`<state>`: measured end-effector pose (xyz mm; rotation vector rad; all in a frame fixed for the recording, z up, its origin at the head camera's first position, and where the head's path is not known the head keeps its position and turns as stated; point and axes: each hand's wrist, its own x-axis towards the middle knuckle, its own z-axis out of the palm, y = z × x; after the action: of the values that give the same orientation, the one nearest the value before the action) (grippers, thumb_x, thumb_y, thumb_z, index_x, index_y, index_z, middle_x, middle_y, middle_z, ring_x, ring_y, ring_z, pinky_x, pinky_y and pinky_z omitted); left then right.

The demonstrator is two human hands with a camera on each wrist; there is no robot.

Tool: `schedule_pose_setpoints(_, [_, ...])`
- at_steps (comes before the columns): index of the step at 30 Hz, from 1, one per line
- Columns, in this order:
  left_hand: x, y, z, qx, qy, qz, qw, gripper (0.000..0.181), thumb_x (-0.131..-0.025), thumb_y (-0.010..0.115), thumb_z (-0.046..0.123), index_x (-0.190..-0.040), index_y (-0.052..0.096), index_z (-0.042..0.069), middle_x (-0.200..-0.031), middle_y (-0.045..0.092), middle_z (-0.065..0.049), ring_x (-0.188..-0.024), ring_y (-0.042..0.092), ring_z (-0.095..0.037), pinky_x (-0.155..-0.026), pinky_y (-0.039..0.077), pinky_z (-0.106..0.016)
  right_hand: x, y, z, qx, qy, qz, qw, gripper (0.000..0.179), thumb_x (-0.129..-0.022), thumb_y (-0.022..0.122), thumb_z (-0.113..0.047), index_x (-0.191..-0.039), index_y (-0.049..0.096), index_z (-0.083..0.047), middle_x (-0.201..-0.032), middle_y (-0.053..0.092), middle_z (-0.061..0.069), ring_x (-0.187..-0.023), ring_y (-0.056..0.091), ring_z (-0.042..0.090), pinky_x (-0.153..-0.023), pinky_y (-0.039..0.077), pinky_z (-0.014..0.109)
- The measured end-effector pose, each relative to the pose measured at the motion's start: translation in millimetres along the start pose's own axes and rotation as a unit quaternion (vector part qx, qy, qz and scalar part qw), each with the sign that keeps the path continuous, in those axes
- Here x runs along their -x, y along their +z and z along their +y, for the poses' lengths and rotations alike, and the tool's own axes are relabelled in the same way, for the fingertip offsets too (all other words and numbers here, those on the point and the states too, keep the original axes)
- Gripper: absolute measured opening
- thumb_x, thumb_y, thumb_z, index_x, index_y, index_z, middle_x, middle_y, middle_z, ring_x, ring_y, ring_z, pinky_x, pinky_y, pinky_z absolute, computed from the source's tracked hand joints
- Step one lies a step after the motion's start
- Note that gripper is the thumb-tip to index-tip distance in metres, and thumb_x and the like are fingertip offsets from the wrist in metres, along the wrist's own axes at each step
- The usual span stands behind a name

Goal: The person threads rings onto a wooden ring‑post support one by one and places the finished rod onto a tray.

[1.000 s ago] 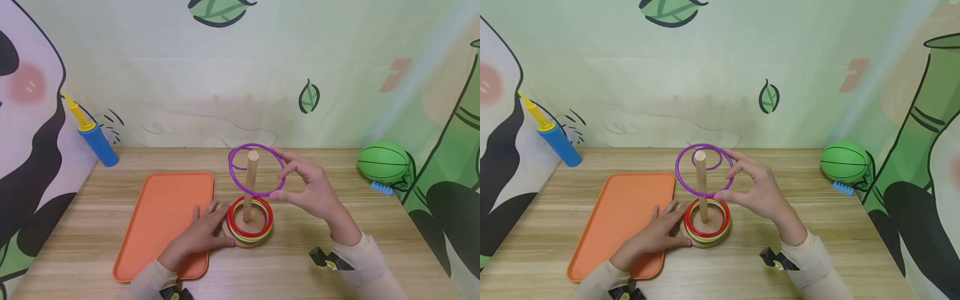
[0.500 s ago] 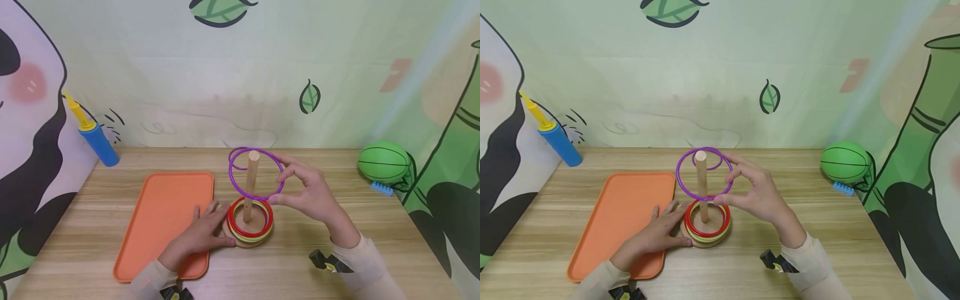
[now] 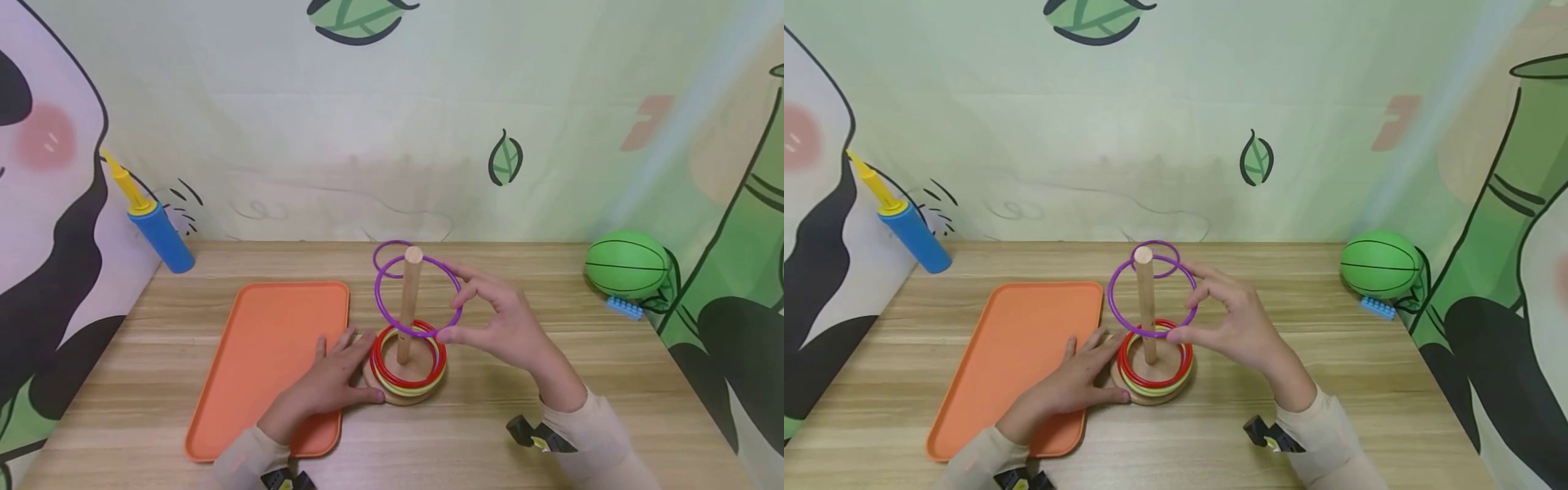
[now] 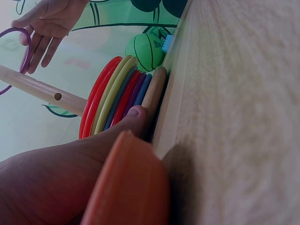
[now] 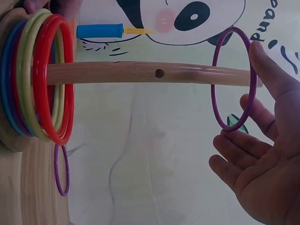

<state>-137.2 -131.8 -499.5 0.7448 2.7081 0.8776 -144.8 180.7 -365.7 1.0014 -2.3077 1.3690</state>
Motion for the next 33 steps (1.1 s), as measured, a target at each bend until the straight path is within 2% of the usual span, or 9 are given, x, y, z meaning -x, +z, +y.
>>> schedule_pose_setpoints(5, [0.2,0.1,-0.5,0.000,0.001,0.000,1.0000,0.107,-0.087,0.080,0.061,-0.168,0.029,0.013,-0.170,0.033,-0.008,-0.162,0.005,-0.037,-0.119,-0.017,-0.071,4.4,2.6,3.0,0.003,0.015,-0.006,0.9999,0.040,-0.068,0.099,-0.005,-0.090,0.069,-0.020,-0.148,0.063,0.013,-0.140,0.056,0.034,-0.114,0.044,0.059])
schedule_pose_setpoints(12, [-0.1,0.4,-0.5,0.004,0.000,0.001,1.0000,0.107,-0.087,0.080,0.061,-0.169,0.028,0.016,-0.170,0.033,-0.009,-0.162,0.006,-0.038,-0.119,-0.016,-0.072,7.7,8.8,9.0,0.006,0.008,-0.002,0.9999,0.040,-0.066,0.100,-0.006,-0.088,0.069,-0.018,-0.144,0.065,0.015,-0.137,0.059,0.037,-0.116,0.045,0.047])
schedule_pose_setpoints(19, [-0.4,0.9,-0.9,0.006,0.004,0.004,1.0000,0.108,-0.087,0.080,0.061,-0.169,0.027,0.016,-0.170,0.035,-0.008,-0.162,0.006,-0.039,-0.118,-0.016,-0.073,9.9,14.2,12.8,0.006,0.009,-0.008,0.9999,0.038,-0.067,0.100,-0.009,-0.087,0.068,-0.017,-0.143,0.066,0.016,-0.134,0.061,0.038,-0.112,0.047,0.055])
schedule_pose_setpoints(26, [-0.2,1.1,-1.5,0.007,0.000,0.002,1.0000,0.109,-0.086,0.080,0.062,-0.169,0.025,0.018,-0.170,0.034,-0.006,-0.162,0.005,-0.037,-0.119,-0.016,-0.072,14.9,18.1,19.4,0.009,0.020,-0.017,0.9996,0.037,-0.068,0.100,-0.010,-0.086,0.069,-0.020,-0.144,0.066,0.015,-0.132,0.062,0.038,-0.109,0.049,0.058])
schedule_pose_setpoints(33, [0.1,0.8,-0.9,0.010,-0.002,0.004,0.9999,0.110,-0.086,0.080,0.063,-0.169,0.025,0.018,-0.171,0.032,-0.005,-0.163,0.004,-0.036,-0.119,-0.018,-0.070,19.2,21.0,24.9,-0.004,0.034,-0.026,0.9991,0.035,-0.070,0.099,-0.012,-0.087,0.069,-0.021,-0.145,0.065,0.015,-0.136,0.059,0.038,-0.113,0.044,0.059])
